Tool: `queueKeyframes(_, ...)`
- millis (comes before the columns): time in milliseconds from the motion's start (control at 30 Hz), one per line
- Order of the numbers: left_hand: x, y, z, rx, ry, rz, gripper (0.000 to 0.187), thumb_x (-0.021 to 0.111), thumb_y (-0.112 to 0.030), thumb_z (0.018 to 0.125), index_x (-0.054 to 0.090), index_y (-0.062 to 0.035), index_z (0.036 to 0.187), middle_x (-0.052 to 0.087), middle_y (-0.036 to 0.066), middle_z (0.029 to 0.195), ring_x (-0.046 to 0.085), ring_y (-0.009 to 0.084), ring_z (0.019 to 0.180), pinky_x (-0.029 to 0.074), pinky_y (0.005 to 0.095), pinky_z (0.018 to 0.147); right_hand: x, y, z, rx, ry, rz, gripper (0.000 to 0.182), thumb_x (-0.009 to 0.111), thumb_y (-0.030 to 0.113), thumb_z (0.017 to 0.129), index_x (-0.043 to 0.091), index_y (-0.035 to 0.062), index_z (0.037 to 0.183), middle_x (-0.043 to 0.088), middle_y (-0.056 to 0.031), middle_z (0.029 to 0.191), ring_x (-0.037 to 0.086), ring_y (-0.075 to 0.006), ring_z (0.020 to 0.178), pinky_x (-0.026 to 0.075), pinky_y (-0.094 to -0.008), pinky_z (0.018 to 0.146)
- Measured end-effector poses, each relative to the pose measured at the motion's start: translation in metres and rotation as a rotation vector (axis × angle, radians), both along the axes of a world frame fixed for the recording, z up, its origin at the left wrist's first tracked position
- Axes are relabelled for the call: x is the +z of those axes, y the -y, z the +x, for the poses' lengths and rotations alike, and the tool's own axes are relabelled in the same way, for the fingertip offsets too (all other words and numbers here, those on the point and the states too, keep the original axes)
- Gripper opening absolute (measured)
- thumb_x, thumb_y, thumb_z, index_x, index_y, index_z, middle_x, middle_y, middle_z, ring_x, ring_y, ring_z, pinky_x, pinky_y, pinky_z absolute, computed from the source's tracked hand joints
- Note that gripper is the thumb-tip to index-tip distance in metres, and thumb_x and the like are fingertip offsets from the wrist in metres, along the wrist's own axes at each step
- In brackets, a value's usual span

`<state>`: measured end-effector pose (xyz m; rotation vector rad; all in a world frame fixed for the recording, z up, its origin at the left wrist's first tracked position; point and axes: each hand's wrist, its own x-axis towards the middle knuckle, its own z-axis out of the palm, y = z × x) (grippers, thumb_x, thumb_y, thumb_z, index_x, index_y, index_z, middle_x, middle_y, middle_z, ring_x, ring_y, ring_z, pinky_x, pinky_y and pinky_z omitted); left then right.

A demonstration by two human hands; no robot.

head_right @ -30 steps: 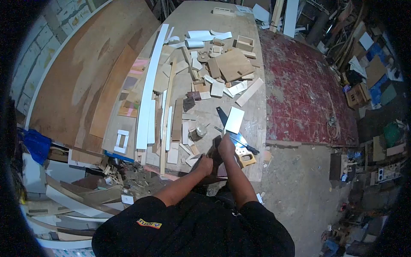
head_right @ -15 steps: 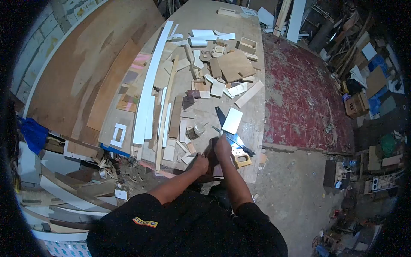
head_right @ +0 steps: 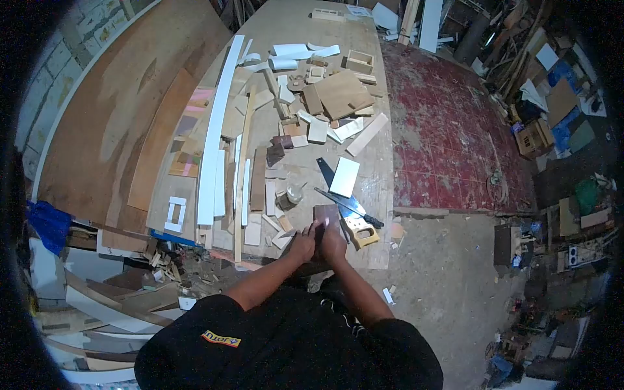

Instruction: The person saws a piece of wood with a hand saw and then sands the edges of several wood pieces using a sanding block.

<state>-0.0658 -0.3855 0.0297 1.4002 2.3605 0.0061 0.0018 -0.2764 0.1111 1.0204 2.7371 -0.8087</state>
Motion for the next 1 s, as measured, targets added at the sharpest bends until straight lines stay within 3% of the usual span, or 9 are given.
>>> queueKeyframes(100,-0.031,-0.004,0.006,0.135,-0.036,0.049,0.049,0.058,-0.025,0.089,0.058,0.0023,0.13,0.036,0.021,0.152,0.043,0.037,0.135,0.031,0.0518,0.113,-0.019,-0.025,-0.044,-0.098,-0.132,0.058,0.03,0.052,0.014,0.089,0.044,-0.0001,0.115,0.067,-0.0295,0.088,0.067,-0.046,0.079,0.052,-0.0555,0.069)
queueKeyframes(167,0.008,-0.011,-0.001,-0.137,-0.059,-0.407,0.046,0.061,-0.025,0.087,0.062,-0.0018,0.126,0.057,0.019,0.134,0.05,0.0327,0.129,0.03,0.0511,0.113,-0.029,-0.039,-0.069,-0.08,-0.094,0.073,0.026,0.048,0.016,0.093,0.044,0.0016,0.115,0.066,-0.0293,0.094,0.067,-0.0462,0.084,0.053,-0.0544,0.071)
queueKeyframes(200,0.025,-0.009,-0.004,-0.184,-0.034,-0.418,0.044,0.06,-0.023,0.086,0.063,-0.0028,0.125,0.067,0.017,0.117,0.055,0.0297,0.124,0.03,0.0524,0.113,-0.031,-0.041,-0.076,-0.062,-0.058,0.088,0.023,0.044,0.017,0.096,0.044,0.0032,0.114,0.066,-0.0291,0.1,0.067,-0.0464,0.088,0.053,-0.0533,0.074)
queueKeyframes(333,0.029,-0.015,-0.006,-0.21,0.095,-0.549,0.052,0.061,-0.023,0.087,0.056,0.0,0.133,0.055,0.02,0.137,0.048,0.0318,0.132,0.029,0.0522,0.114,-0.03,-0.031,-0.06,-0.044,-0.141,0.121,0.032,0.045,0.015,0.095,0.043,0.0034,0.125,0.066,-0.0285,0.104,0.067,-0.0461,0.088,0.053,-0.0528,0.075)
queueKeyframes(400,0.005,-0.003,0.001,-0.038,-0.096,-0.107,0.062,0.061,-0.024,0.088,0.045,0.0022,0.142,0.03,0.019,0.156,0.039,0.0339,0.139,0.031,0.0527,0.113,-0.009,-0.012,-0.035,-0.135,-0.022,0.039,0.045,0.047,0.017,0.095,0.038,0.0038,0.137,0.064,-0.0283,0.11,0.067,-0.0455,0.088,0.053,-0.0528,0.075)
queueKeyframes(500,0.012,-0.003,0.001,0.021,0.003,-0.055,0.069,0.06,-0.024,0.09,0.034,0.003,0.148,0.009,0.017,0.163,0.031,0.0362,0.143,0.035,0.053,0.111,0.002,0.014,0.01,-0.115,-0.066,0.043,0.059,0.055,0.021,0.09,0.034,-0.0008,0.141,0.069,-0.0261,0.088,0.067,-0.0456,0.079,0.052,-0.0543,0.067)
queueKeyframes(700,-0.005,-0.001,0.001,0.178,0.09,0.148,0.059,0.053,-0.022,0.094,0.039,0.0033,0.145,0.014,0.014,0.163,0.032,0.0355,0.142,0.035,0.0536,0.109,0.004,0.003,-0.011,-0.071,0.092,-0.009,0.045,0.051,0.025,0.095,0.041,0.001,0.132,0.068,-0.0277,0.098,0.068,-0.0445,0.087,0.052,-0.0549,0.071)
queueKeyframes(800,0.022,-0.008,-0.002,-0.023,0.048,-0.277,0.056,0.052,-0.026,0.093,0.047,-0.0016,0.143,0.032,0.014,0.157,0.029,0.0339,0.144,0.032,0.054,0.11,0.001,-0.016,-0.04,-0.115,-0.059,0.032,0.039,0.048,0.025,0.097,0.044,0.0006,0.127,0.068,-0.0287,0.095,0.067,-0.0462,0.087,0.052,-0.0547,0.072)
queueKeyframes(1000,0.025,-0.004,0.0,-0.091,-0.065,-0.282,0.062,0.057,-0.028,0.091,0.042,-0.0018,0.145,0.03,0.015,0.157,0.029,0.0351,0.144,0.031,0.0535,0.112,-0.046,-0.024,-0.041,-0.084,-0.109,0.127,0.044,0.045,0.027,0.098,0.038,0.002,0.134,0.068,-0.029,0.095,0.067,-0.0471,0.083,0.052,-0.0547,0.073)
